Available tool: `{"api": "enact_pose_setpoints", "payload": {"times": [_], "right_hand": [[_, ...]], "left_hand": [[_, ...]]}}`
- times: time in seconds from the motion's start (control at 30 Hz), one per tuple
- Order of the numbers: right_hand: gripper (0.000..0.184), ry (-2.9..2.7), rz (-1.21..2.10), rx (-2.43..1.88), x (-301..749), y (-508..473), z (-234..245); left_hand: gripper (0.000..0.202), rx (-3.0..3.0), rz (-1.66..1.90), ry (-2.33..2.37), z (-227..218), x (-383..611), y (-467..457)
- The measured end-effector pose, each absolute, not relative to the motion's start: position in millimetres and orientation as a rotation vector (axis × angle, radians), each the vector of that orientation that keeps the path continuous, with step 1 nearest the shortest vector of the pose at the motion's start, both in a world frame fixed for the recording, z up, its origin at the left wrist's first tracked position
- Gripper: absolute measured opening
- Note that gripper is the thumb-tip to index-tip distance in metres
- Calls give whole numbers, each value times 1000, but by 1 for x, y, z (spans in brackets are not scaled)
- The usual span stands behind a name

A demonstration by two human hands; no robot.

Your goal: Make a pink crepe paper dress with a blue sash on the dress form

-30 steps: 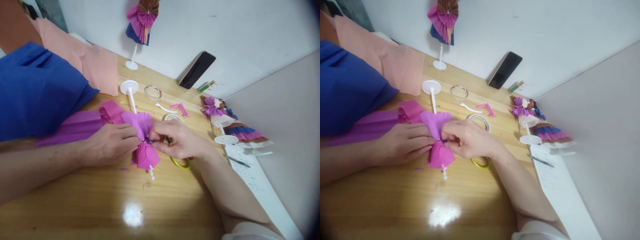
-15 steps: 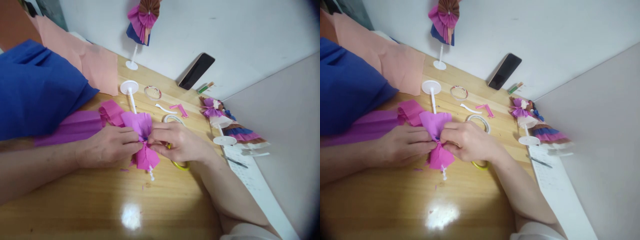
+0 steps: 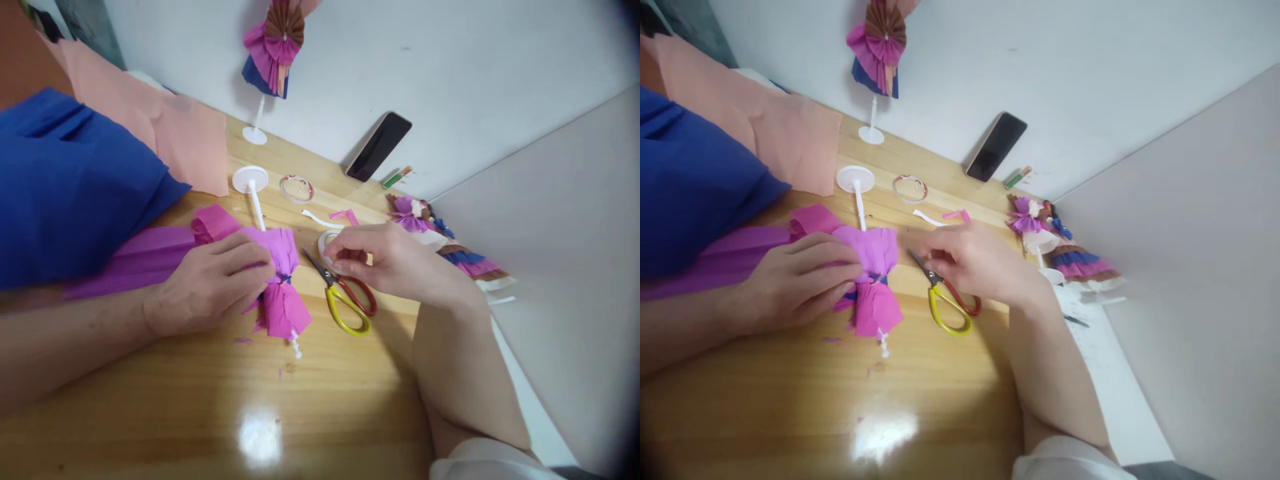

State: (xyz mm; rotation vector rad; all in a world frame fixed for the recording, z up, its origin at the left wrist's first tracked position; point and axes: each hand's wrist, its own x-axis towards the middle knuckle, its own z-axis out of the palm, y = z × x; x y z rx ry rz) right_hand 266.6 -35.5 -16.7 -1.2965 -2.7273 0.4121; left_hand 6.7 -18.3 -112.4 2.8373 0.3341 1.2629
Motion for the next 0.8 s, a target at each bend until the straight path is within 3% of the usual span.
{"api": "enact_pose_setpoints", "payload": {"times": [0.2,0.37,0.6,0.8], "right_hand": [[36,-2928,372,-1463,278,-44,-41],[20,-2711,311,-1130,269,-58,-53],[23,-2679,549,-748,239,-50,-60],[14,-2775,524,-922,236,-62,-49]], "left_hand": [[11,2844,1270,338,-112,11,-17],[10,2843,1308,281,-113,9,-17],[6,2747,1226,217,-104,7,-22],[31,2877,1042,335,-86,11,-51]]}}
